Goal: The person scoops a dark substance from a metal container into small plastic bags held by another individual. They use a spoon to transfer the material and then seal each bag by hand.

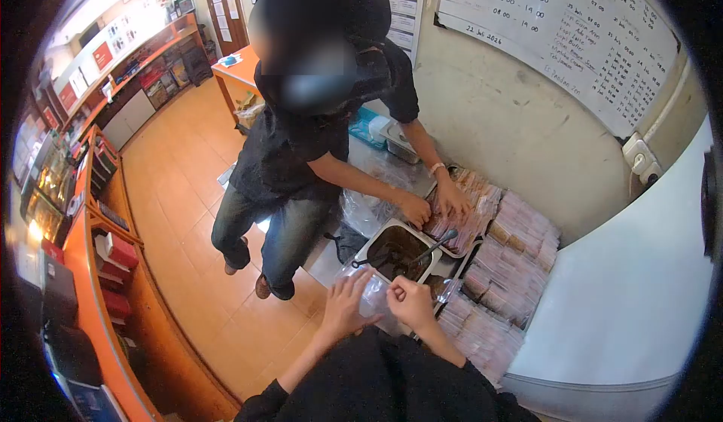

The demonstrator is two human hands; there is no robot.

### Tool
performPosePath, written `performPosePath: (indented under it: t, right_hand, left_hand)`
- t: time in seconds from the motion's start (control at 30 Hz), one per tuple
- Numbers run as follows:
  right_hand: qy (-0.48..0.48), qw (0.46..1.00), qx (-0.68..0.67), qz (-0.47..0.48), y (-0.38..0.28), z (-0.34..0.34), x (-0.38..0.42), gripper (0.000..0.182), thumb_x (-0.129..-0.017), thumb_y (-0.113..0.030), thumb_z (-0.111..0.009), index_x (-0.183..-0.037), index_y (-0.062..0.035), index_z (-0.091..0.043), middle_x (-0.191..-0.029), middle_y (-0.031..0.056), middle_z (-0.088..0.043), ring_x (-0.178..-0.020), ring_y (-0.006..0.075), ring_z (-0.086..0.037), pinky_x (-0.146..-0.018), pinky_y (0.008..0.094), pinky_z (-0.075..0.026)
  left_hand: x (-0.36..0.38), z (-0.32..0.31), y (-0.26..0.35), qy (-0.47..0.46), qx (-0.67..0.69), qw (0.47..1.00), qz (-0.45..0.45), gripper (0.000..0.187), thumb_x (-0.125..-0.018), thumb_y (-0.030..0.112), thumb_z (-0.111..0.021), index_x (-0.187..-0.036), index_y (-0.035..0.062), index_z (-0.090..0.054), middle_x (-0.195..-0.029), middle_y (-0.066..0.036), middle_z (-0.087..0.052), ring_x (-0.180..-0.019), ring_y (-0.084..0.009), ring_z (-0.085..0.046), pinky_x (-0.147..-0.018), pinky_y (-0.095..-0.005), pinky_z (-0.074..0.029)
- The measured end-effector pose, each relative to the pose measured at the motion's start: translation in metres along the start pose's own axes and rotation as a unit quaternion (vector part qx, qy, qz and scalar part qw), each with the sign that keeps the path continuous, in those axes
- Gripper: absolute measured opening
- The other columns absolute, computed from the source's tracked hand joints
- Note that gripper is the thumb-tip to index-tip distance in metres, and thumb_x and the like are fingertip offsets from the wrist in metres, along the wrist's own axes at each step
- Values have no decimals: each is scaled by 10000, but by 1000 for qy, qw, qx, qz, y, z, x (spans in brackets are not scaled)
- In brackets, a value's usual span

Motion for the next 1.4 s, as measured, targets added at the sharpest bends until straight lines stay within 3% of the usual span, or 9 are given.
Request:
performPosePath:
  t: [0.07, 0.27, 0.57, 0.7, 0.83, 0.9, 1.03, 1.07, 1.4]
  right_hand:
    - [-2, 1000, 29, -3, 3, -12, 7, 74, -736, -51, -671, -763, -12, -614, -585, 71, -606, -515, 133, -605, -529, 253, -490]
    - [33, 997, 27, -63, 8, -10, 10, 72, -746, -68, -667, -771, -18, -623, -570, 64, -598, -530, 99, -606, -530, 248, -485]
    - [30, 996, -19, -76, 35, 1, 6, 121, -855, -145, -667, -845, -25, -656, -610, 49, -627, -542, 87, -606, -516, 235, -469]
    - [70, 993, -2, -92, 56, 25, -3, 133, -884, -137, -633, -858, -8, -654, -624, 57, -633, -549, 91, -609, -509, 241, -461]
    - [80, 987, -40, -132, 57, 43, -10, 142, -891, -122, -618, -849, 9, -655, -620, 37, -615, -535, 89, -589, -495, 237, -434]
    - [83, 987, -45, -133, 58, 45, -12, 138, -892, -118, -615, -850, 8, -656, -621, 36, -615, -537, 89, -588, -493, 237, -431]
    - [85, 987, -56, -123, 65, 45, -12, 132, -895, -101, -600, -850, 10, -656, -619, 33, -609, -546, 86, -589, -497, 233, -428]
    - [85, 987, -57, -122, 65, 45, -11, 132, -895, -101, -600, -850, 10, -656, -619, 33, -609, -546, 86, -589, -497, 233, -428]
    - [184, 977, 12, -103, 101, 53, -23, 137, -876, -125, -626, -837, 4, -647, -639, 27, -601, -581, 70, -536, -533, 243, -409]
  left_hand:
    - [1, -13, 2, -38, 169, 985, -13, 701, -677, 213, -790, -1290, 96, -470, -1069, -124, -609, -950, -336, -592, -791, -389, -490]
    - [22, -35, -1, -53, 220, 969, 102, 432, -737, 149, -739, -1134, 90, -581, -1052, -92, -623, -715, -267, -612, -632, -347, -500]
    - [34, -49, -24, -48, 290, 939, 178, 446, -744, 160, -777, -1132, 31, -598, -1091, -70, -644, -569, -102, -588, -530, -233, -487]
    - [42, -72, -49, -34, 303, 921, 243, 405, -756, 198, -764, -1078, 16, -598, -956, -93, -670, -600, -138, -637, -534, -284, -496]
    - [18, -76, -50, 55, 289, 896, 332, 411, -760, 195, -778, -1039, -29, -576, -956, -137, -649, -600, -170, -654, -534, -287, -508]
    - [6, -81, -52, 172, 384, 828, 370, 403, -758, 177, -781, -1027, -35, -570, -987, -150, -630, -650, -179, -658, -542, -277, -510]
    - [-21, -91, -65, 219, 281, 875, 328, 379, -765, 136, -752, -1045, -28, -556, -1001, -161, -614, -770, -228, -646, -594, -285, -517]
    - [-25, -98, -77, 249, 199, 916, 245, 395, -759, 139, -742, -1067, -22, -553, -1015, -170, -603, -823, -272, -638, -664, -329, -516]
    - [-77, -89, -44, 245, 113, 940, 207, 431, -864, 172, -624, -1221, -7, -462, -1101, -203, -514, -928, -345, -590, -763, -396, -499]
Point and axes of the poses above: each hand's wrist, its own x-axis away from the middle knuckle, its own z-axis out of the back of the hand, y = z × x, the point moved 1 cm from there along -x, towards the middle knuckle
